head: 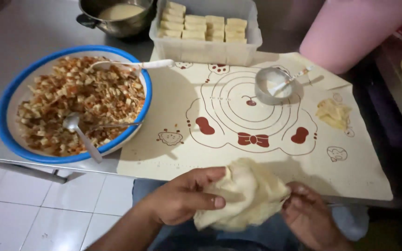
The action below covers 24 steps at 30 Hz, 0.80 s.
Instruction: Filling and rolling dough to prepare pastries on a kitchen prep table.
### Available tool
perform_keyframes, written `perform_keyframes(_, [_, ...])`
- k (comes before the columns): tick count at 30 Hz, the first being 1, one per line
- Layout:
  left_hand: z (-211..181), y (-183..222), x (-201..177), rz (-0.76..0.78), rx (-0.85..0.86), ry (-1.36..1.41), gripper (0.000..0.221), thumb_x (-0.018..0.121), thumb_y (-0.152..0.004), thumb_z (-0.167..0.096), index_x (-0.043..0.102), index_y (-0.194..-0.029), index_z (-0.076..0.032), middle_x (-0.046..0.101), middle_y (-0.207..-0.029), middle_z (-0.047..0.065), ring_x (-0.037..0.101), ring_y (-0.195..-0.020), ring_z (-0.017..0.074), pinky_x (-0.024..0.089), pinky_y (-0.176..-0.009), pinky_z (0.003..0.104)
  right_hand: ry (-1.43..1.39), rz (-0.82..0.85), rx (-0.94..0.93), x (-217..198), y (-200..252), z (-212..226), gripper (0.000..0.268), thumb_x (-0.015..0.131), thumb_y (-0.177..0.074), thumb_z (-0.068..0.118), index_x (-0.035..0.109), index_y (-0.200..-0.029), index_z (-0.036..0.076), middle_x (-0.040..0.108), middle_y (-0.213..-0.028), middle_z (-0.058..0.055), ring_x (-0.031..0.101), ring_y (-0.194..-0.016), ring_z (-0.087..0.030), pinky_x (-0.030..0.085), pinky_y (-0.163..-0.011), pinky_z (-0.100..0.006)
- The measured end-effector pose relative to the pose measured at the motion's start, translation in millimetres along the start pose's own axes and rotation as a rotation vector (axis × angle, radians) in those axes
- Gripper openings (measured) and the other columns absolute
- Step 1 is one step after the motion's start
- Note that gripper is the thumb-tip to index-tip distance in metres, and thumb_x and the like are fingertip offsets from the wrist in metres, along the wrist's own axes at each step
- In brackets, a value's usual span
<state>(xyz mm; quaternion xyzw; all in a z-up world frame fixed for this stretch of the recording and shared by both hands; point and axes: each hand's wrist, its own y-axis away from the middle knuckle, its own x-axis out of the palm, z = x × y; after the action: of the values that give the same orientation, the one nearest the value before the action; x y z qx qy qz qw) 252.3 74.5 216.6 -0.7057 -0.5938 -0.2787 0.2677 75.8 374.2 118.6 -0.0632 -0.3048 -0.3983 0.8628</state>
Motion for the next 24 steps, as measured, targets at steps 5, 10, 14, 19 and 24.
perform_keyframes(5, [-23.9, -6.3, 24.9, 0.152, -0.22, -0.1, 0.033, 0.071, -0.095, -0.001, 0.065, -0.128, 0.003, 0.074, -0.108, 0.003, 0.068, -0.095, 0.009, 0.054, -0.087, 0.021, -0.27, 0.371, -0.056, 20.7, 0.2, -40.9, 0.037, 0.069, -0.101, 0.025, 0.062, -0.115, -0.009, 0.071, -0.094, -0.017, 0.07, -0.083, -0.027, 0.056, -0.067, -0.033])
perform_keyframes(10, [-17.6, -11.9, 54.2, -0.103, -0.471, 0.067, 0.058, 0.072, -0.083, 0.007, 0.06, -0.14, 0.006, 0.072, -0.124, 0.015, 0.07, -0.109, 0.0227, 0.057, -0.097, 0.031, -0.048, 0.094, 0.016, 55.6, -2.1, -39.8, 0.042, 0.054, -0.099, 0.034, 0.069, -0.113, -0.002, 0.073, -0.101, -0.017, 0.065, -0.086, -0.029, 0.048, -0.073, -0.044])
perform_keyframes(14, [-26.0, -16.3, 81.2, -0.362, -0.335, 0.076, 0.059, 0.067, -0.086, -0.017, 0.064, -0.14, 0.007, 0.076, -0.124, 0.016, 0.074, -0.096, 0.0194, 0.055, -0.072, 0.021, 0.231, -0.505, -0.289, 17.2, -16.5, -33.3, 0.03, 0.062, -0.098, 0.015, 0.066, -0.125, 0.002, 0.067, -0.096, -0.009, 0.06, -0.08, -0.018, 0.047, -0.069, -0.026])
perform_keyframes(19, [-9.2, -31.9, 107.0, -0.005, 0.208, 0.335, 0.073, 0.062, -0.1, -0.035, 0.034, -0.162, -0.007, 0.053, -0.151, 0.013, 0.053, -0.136, 0.0252, 0.038, -0.118, 0.039, 1.206, -0.239, -0.978, 76.4, 25.3, 21.6, 0.028, 0.069, -0.088, 0.025, 0.064, -0.109, 0.007, 0.067, -0.105, -0.009, 0.066, -0.094, -0.019, 0.051, -0.089, -0.028])
perform_keyframes(24, [-10.3, -50.5, 147.5, 0.187, 0.227, 1.208, 0.043, 0.056, -0.1, -0.03, 0.059, -0.142, -0.02, 0.053, -0.129, -0.009, 0.038, -0.099, 0.0088, 0.038, -0.089, 0.017, 1.281, -0.226, -1.201, 186.6, -4.0, 4.2, 0.046, 0.052, -0.095, 0.039, 0.061, -0.123, 0.004, 0.067, -0.126, -0.02, 0.07, -0.114, -0.026, 0.053, -0.1, -0.03])
